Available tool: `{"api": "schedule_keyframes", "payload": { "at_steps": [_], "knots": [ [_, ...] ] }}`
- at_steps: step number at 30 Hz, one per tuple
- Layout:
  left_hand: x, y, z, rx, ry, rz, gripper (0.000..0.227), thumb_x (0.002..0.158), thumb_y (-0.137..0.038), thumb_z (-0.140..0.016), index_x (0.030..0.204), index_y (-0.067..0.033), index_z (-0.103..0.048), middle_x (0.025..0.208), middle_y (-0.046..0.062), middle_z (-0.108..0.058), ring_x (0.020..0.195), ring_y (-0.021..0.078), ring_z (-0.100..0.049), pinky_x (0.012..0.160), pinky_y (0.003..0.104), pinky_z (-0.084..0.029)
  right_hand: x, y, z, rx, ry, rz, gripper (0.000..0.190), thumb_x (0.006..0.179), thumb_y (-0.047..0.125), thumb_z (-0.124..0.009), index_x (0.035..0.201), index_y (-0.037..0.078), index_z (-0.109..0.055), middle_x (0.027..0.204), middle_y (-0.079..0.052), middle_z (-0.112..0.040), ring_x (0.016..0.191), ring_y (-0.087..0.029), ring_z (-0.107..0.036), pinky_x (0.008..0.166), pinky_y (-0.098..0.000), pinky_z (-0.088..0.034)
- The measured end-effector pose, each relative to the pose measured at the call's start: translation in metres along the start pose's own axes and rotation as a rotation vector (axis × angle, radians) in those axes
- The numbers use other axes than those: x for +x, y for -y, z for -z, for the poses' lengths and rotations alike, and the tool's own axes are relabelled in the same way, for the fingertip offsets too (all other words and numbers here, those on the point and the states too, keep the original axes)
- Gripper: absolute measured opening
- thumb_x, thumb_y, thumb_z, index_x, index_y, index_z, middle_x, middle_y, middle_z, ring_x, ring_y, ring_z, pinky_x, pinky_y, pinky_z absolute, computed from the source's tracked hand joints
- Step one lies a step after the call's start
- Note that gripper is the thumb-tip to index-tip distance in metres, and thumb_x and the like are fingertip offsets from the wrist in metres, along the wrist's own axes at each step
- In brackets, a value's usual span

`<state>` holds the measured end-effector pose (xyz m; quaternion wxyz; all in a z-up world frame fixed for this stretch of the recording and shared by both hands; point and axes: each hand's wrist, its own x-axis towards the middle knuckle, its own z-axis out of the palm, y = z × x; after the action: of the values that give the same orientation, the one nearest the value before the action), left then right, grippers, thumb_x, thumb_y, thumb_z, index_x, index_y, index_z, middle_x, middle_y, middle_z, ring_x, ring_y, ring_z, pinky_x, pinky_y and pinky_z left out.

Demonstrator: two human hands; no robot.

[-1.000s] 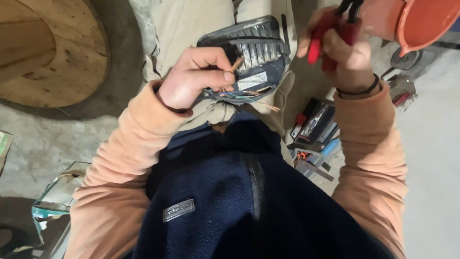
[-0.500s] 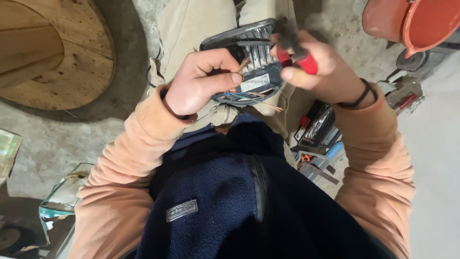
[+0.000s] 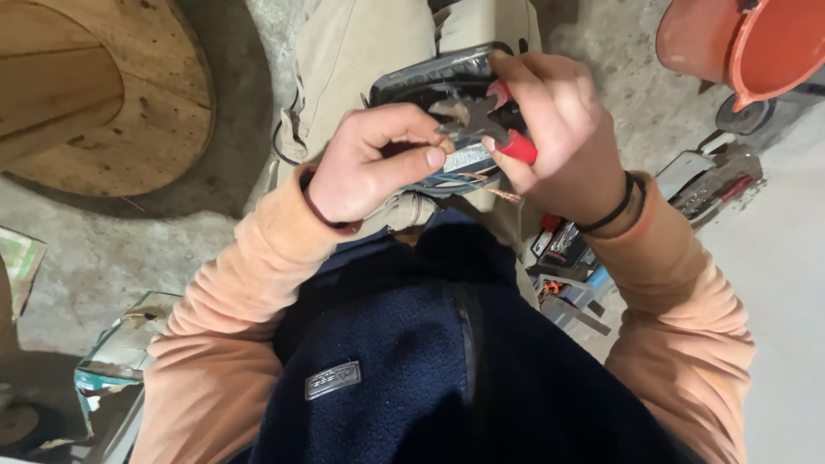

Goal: The person sits on the workshop floor with an electric motor fan housing in their lap and strips the insulation from its copper wires using pliers. They twist the exposed wire strands together by hand and with pliers, working on the wires one at a time.

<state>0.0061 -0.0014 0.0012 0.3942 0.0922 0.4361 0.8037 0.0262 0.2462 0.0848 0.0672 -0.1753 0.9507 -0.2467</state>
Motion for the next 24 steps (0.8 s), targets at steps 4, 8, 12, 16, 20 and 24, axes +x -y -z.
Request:
{"api": "schedule_keyframes", "payload": {
  "at_steps": [4,8,12,16,20,24],
  "knots": [
    [-0.005,-0.007,-0.003,0.133,-0.004,-0.077,0.020,0.102,-0.001,-0.068,0.122,0.0025,-0.068,0.108,0.004,-0.069,0.100,0.0109,-0.065,0.090,0.026,-0.054,0.001,0.005,0.004,-0.077,-0.022,0.044,0.058,0.097,0.023,-0.078,0.144,-0.003,-0.055,0.132,-0.019,-0.058,0.123,-0.039,-0.055,0.109,-0.0440,-0.049],
    [-0.006,-0.016,-0.005,0.262,0.005,-0.112,0.025,0.102,0.001,-0.067,0.127,0.0024,-0.068,0.107,0.007,-0.068,0.099,0.0134,-0.067,0.089,0.027,-0.055,-0.001,0.006,0.006,-0.123,-0.062,0.069,0.049,0.101,0.025,-0.075,0.138,-0.003,-0.059,0.127,-0.017,-0.059,0.120,-0.035,-0.056,0.106,-0.0403,-0.051],
    [-0.005,-0.015,-0.006,0.334,0.003,-0.126,0.026,0.101,0.001,-0.068,0.127,0.0020,-0.068,0.103,0.007,-0.068,0.094,0.0138,-0.067,0.084,0.027,-0.054,0.003,0.008,0.010,-0.159,-0.091,0.085,0.048,0.101,0.023,-0.074,0.138,-0.004,-0.059,0.127,-0.017,-0.058,0.119,-0.035,-0.056,0.106,-0.0411,-0.051],
    [-0.005,-0.015,-0.008,0.362,-0.012,-0.131,0.026,0.100,0.001,-0.068,0.127,0.0020,-0.068,0.100,0.007,-0.068,0.092,0.0138,-0.067,0.082,0.028,-0.054,-0.004,0.001,0.004,-0.216,-0.134,0.097,0.043,0.096,0.017,-0.070,0.134,-0.001,-0.064,0.121,-0.014,-0.060,0.113,-0.033,-0.058,0.100,-0.0412,-0.053],
    [-0.006,-0.015,-0.008,0.362,-0.017,-0.127,0.025,0.101,0.001,-0.068,0.126,0.0020,-0.068,0.099,0.007,-0.068,0.092,0.0136,-0.068,0.082,0.028,-0.055,-0.003,0.000,0.003,-0.223,-0.143,0.087,0.038,0.101,0.025,-0.070,0.131,0.001,-0.067,0.115,-0.013,-0.060,0.107,-0.031,-0.059,0.094,-0.0400,-0.052],
    [-0.005,-0.018,-0.008,0.363,-0.012,-0.123,0.025,0.101,0.000,-0.068,0.125,0.0019,-0.069,0.099,0.007,-0.068,0.091,0.0137,-0.068,0.081,0.027,-0.055,-0.001,-0.003,0.004,-0.251,-0.159,0.103,0.037,0.097,0.024,-0.068,0.128,0.002,-0.069,0.112,-0.011,-0.061,0.104,-0.030,-0.060,0.093,-0.0389,-0.052]
  ]
}}
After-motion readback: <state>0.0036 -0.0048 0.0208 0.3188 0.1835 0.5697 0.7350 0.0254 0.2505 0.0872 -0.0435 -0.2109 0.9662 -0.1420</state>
